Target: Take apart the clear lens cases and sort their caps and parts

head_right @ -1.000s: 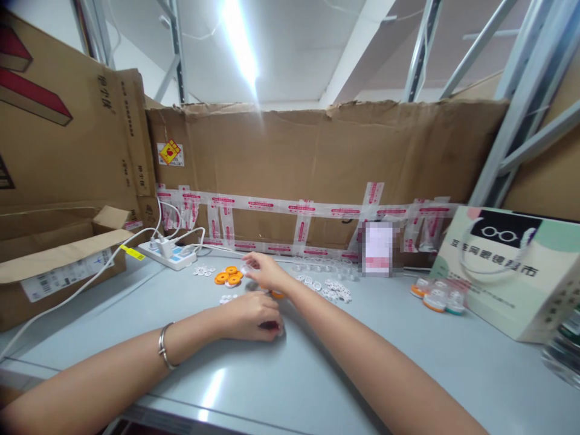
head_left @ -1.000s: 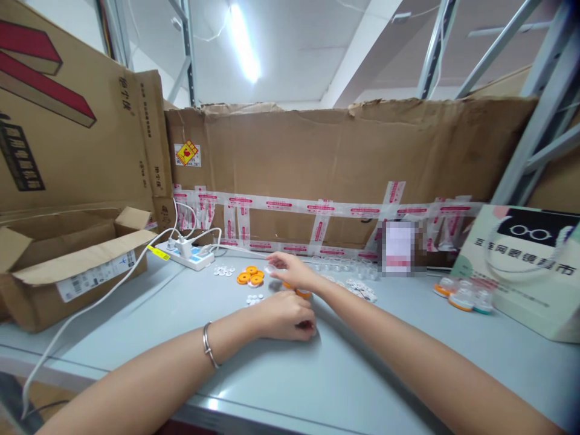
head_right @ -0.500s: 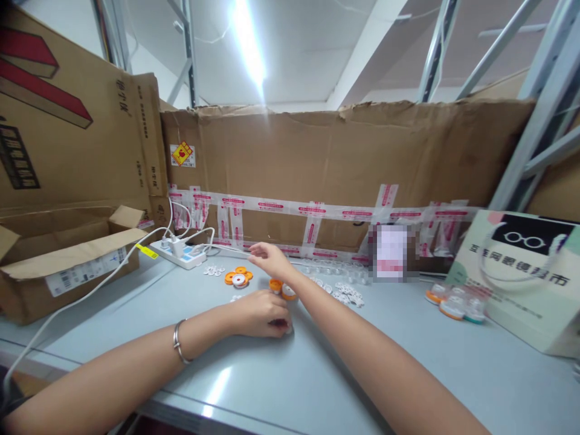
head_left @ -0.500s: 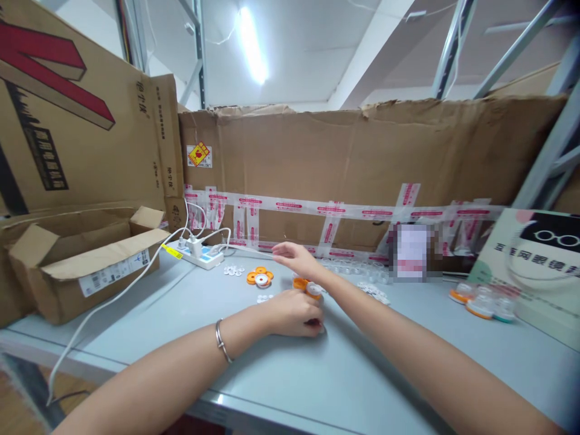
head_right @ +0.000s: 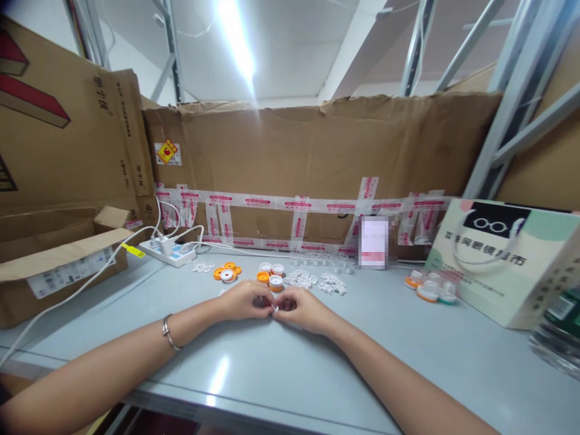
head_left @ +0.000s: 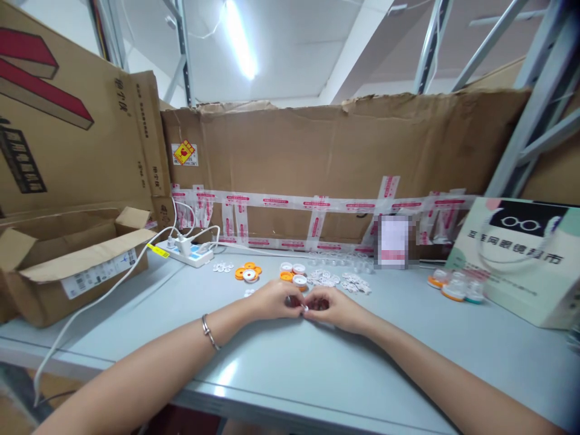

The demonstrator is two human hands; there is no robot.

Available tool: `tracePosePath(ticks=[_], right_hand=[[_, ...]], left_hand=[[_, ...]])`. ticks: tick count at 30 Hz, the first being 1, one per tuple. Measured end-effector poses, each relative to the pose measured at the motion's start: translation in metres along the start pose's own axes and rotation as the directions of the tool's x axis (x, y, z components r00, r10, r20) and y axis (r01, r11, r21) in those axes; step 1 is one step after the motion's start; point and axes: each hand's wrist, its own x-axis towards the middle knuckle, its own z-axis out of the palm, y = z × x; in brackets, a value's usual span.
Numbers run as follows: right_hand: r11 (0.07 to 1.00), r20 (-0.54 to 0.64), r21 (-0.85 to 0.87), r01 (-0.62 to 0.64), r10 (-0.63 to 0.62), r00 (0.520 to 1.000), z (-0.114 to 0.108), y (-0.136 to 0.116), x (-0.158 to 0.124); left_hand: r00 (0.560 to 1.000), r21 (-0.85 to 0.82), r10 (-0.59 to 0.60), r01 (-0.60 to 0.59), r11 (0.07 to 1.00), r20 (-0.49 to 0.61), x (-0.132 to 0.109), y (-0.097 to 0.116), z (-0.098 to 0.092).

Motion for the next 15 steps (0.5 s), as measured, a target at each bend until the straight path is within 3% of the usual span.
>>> tracePosePath(ticks=[6, 15], right_hand=[[0.997, -0.023, 0.076, -0.013, 0.015, 1.000, 0.0038, 0.0015, 0.0036], [0.952, -0.021, 0.301, -0.048, 0.057, 0.998, 0.0045, 0.0034, 0.0057]], left_hand=[[0.999, -0.043, 0.035, -0.034, 0.999, 0.008, -0.0012, -0.0061, 0.0027], [0.974, 0.228, 0.209, -0.184, 0.956, -0.090, 0.0003, -0.0040, -0.0047]])
